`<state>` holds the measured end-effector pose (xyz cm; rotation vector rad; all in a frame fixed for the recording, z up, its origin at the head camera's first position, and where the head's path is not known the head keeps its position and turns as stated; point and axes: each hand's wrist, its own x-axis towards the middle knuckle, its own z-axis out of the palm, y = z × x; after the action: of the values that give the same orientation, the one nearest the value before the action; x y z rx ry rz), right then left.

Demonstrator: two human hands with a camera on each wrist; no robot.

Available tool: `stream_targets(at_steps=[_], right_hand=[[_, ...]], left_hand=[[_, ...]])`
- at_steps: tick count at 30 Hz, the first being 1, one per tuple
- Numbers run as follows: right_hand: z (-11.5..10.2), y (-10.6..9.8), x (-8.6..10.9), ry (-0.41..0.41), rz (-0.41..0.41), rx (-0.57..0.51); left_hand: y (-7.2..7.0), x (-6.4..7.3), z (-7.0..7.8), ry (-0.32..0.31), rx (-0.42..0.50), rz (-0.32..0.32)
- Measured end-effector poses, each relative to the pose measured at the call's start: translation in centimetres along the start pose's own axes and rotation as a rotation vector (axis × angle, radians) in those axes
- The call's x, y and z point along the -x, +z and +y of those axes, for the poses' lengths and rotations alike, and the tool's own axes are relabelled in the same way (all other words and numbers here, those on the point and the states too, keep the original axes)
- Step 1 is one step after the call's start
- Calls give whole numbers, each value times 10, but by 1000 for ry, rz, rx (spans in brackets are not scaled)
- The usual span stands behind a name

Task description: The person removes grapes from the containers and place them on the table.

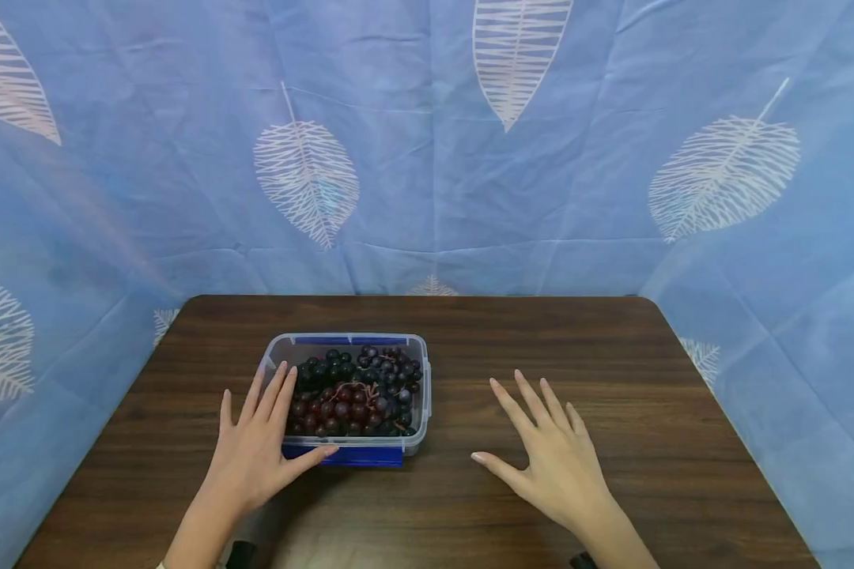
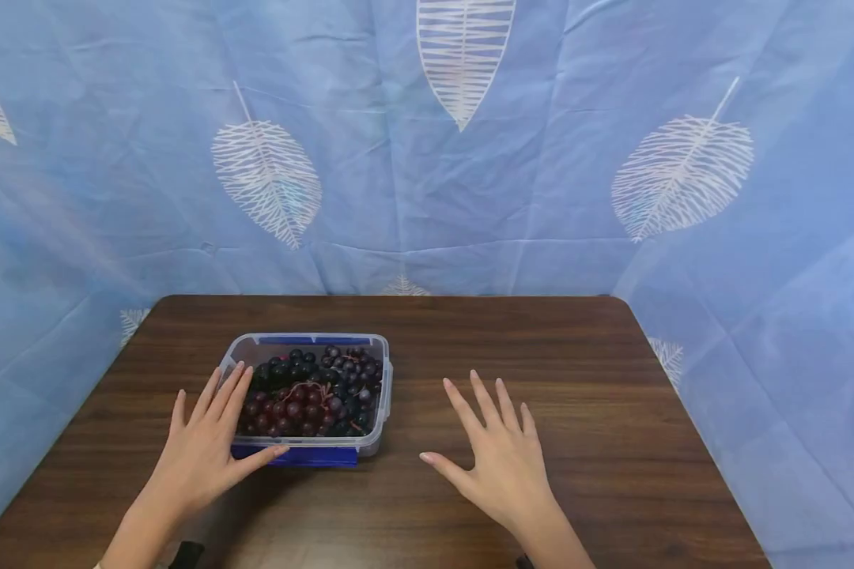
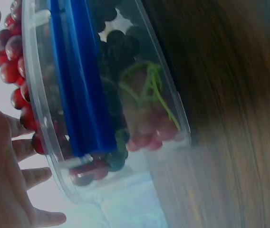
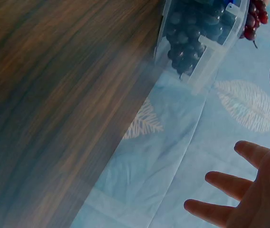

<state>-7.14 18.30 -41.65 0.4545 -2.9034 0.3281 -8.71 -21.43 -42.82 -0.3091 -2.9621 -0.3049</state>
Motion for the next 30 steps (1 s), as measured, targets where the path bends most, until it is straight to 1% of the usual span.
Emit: stream_targets(at_steps=[2, 5, 9, 14, 19, 21, 24, 27, 30], right_hand=[[-3, 0, -3, -19, 5, 4], [-6, 1, -7, -39, -1, -3], [-13, 2, -15, -86, -2, -11], [-24, 7, -29, -160, -6, -48], [-36, 13, -45, -232, -38, -116], [-41, 14, -51, -260, -54, -139], [-48, 15, -59, -306, -71, -161], [-57, 16, -68, -360, -71, -170], [-66, 18, -78, -420, -66, -166]], left_hand=[[0, -2, -3, 5, -15, 0], [1, -3, -8, 21, -29, 21], [1, -5, -17, 30, -20, 37], [1, -7, -30, 18, 14, -9], [4, -10, -42, 35, 33, -21], [5, -12, -45, 40, 38, -29], [6, -14, -47, 31, 36, -64], [7, -14, -48, 23, 28, -95], [9, -15, -49, 24, 31, -98]])
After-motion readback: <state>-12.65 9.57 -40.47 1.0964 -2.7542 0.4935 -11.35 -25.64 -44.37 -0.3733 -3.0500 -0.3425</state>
